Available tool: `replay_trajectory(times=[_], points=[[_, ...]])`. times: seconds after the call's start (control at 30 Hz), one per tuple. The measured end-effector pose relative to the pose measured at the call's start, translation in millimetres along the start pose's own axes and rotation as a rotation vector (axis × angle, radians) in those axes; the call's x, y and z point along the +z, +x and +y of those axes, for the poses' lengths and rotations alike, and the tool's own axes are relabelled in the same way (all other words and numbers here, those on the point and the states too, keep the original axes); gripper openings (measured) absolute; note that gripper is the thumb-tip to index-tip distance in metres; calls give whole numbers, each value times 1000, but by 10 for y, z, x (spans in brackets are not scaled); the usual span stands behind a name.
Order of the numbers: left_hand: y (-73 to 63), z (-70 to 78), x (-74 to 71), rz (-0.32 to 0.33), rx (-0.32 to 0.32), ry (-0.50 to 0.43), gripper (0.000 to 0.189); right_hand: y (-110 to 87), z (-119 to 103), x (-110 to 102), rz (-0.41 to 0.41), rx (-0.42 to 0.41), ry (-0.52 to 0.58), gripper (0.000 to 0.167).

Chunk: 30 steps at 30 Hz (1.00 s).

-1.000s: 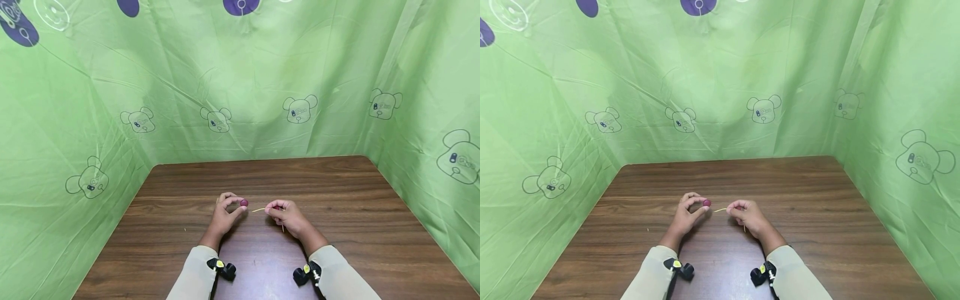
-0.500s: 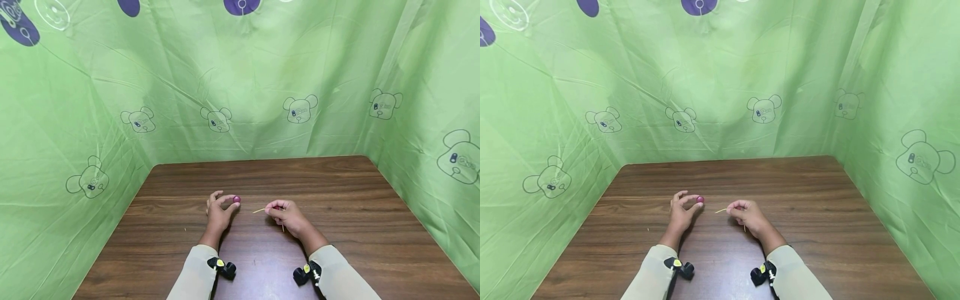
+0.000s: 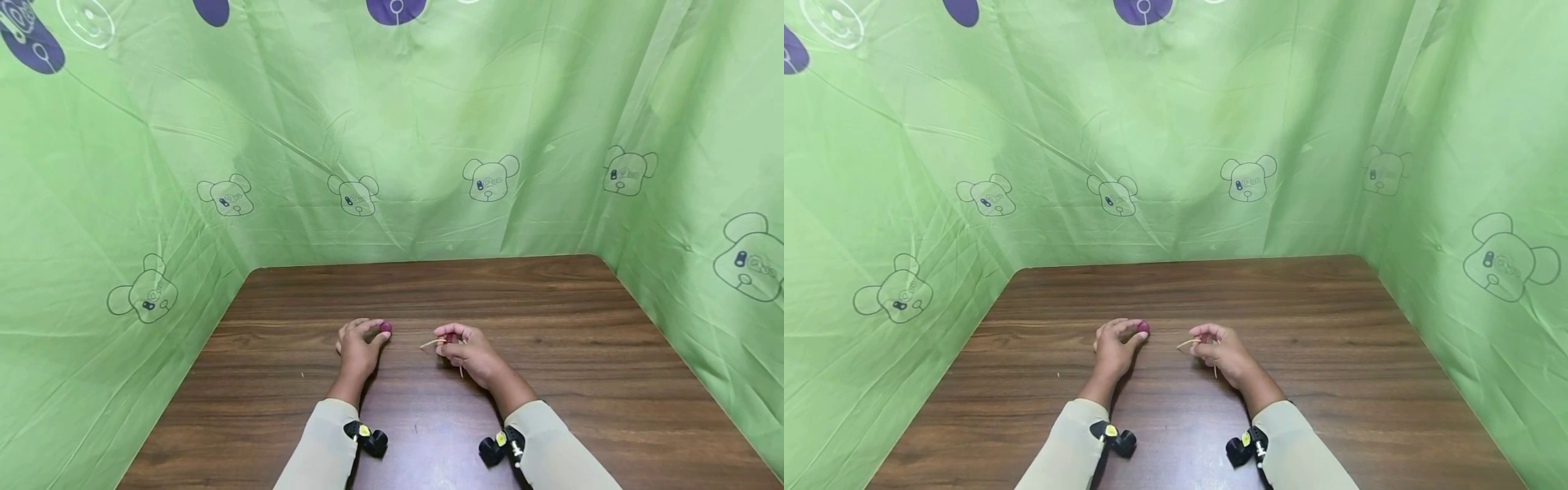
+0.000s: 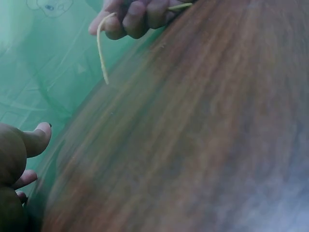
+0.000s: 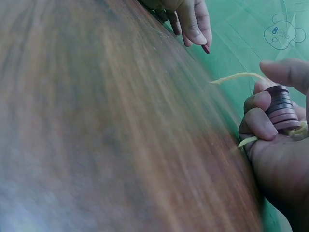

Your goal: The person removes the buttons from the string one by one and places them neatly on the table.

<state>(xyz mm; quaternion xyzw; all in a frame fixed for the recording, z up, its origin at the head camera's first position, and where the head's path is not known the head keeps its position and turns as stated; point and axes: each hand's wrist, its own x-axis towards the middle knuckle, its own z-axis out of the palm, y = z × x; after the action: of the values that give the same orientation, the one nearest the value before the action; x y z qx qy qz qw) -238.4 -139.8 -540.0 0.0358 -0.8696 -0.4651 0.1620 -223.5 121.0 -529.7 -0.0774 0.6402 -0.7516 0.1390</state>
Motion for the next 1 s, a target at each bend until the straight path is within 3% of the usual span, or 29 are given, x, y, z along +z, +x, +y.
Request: replay_trajectory(times=[0.23,0.5,0.8,1.0], points=[[8,20,26,27,1,24,24,5,-13,-9,15,43,19,39],[2,18,44,35,8,56,25,-7,-15,-11,7,42,-21,21],[-11,27,49,39,-7,68,24,-33,-2,-28,17,41,-22,46],[-16,29,58,46,-14,70,24,-84,-12,-33,55,41,19,50]])
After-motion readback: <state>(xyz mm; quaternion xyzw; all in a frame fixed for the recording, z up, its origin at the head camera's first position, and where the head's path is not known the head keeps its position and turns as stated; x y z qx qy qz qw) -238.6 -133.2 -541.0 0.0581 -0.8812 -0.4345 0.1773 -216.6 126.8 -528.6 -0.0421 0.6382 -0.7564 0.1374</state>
